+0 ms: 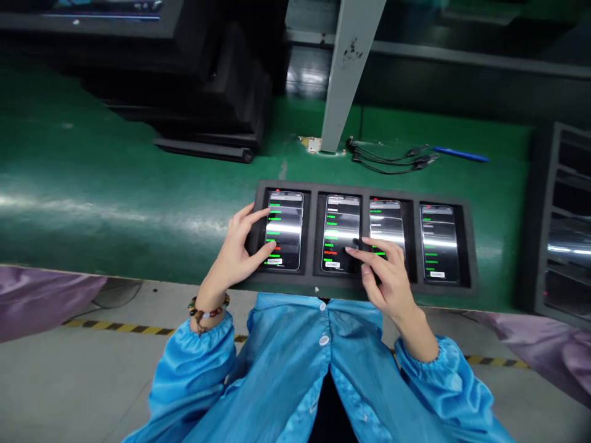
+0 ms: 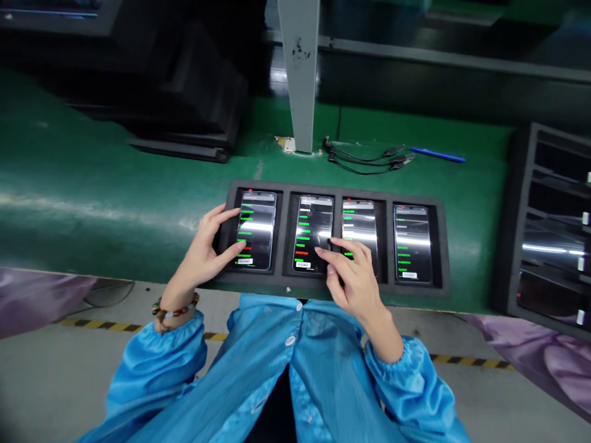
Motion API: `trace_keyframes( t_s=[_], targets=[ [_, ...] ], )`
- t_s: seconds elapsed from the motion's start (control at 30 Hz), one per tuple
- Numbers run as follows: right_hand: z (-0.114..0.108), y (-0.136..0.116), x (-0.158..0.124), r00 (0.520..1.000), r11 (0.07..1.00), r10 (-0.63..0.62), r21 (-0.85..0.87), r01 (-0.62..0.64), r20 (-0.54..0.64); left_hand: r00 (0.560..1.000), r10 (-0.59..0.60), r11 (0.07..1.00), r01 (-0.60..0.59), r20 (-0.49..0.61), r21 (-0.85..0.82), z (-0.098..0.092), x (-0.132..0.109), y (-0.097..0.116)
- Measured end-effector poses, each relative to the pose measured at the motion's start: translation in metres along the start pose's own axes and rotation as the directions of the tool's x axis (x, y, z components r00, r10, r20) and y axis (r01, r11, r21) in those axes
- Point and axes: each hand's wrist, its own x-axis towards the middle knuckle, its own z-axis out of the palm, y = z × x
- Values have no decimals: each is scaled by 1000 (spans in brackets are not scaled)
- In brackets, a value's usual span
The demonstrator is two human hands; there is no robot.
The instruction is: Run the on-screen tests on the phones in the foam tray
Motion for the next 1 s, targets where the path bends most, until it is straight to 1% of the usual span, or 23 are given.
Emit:
trace_keyframes(
  t_s=[0.13, 0.2, 0.23, 0.3, 0.37, 0.4, 0.47, 0.5, 0.57, 0.67, 0.8, 0.9, 1.0],
  targets=[
    [2, -1, 1, 1000, 1000, 20, -9, -20, -22, 999, -26, 1000, 26, -20, -8, -2, 0, -1],
    [3, -1, 1, 999, 1000, 26, -10, -27, -32, 999, -35, 999, 36, -41, 38, -2, 11, 3],
    [4, -1, 1, 999, 1000, 27, -10, -27, -40, 999, -27, 996, 31, -47, 80, -1, 21, 7],
    [5, -2, 1, 998, 1000, 26, -13, -27, -57, 999, 14, 982, -7, -34, 186, 4, 48, 15],
    [5, -2, 2, 997, 999, 29, -21, -31, -73, 998, 60, 956, -67, 31, 286, 13, 83, 25],
    [5, -2, 2, 997, 999, 32, -27, -34, -75, 994, 66, 942, -91, 87, 322, 20, 100, 31],
    [5, -2, 1, 997, 999, 33, -37, -35, -69, 988, 53, 920, -106, 148, 378, 33, 129, 42],
    [4, -2, 1, 998, 999, 27, -42, -30, -65, 985, 41, 911, -106, 168, 398, 39, 140, 47],
    [4, -3, 1, 999, 999, 9, -51, -12, -52, 982, 30, 901, -107, 185, 421, 46, 153, 54],
    [4, -8, 0, 1000, 998, -26, -51, 26, 0, 986, 54, 904, -117, 160, 412, 45, 155, 51],
    [8, -15, 1, 994, 996, -81, -18, 82, 70, 998, 46, 923, -62, 52, 381, 28, 146, 27],
    [8, -16, -1, 998, 998, -54, -14, 55, 45, 1000, 8, 929, 3, -28, 371, 15, 138, 7],
    [6, -12, -6, 999, 1000, 22, -20, -23, -33, 997, -59, 932, 74, -53, 354, 3, 130, -6]
  ],
)
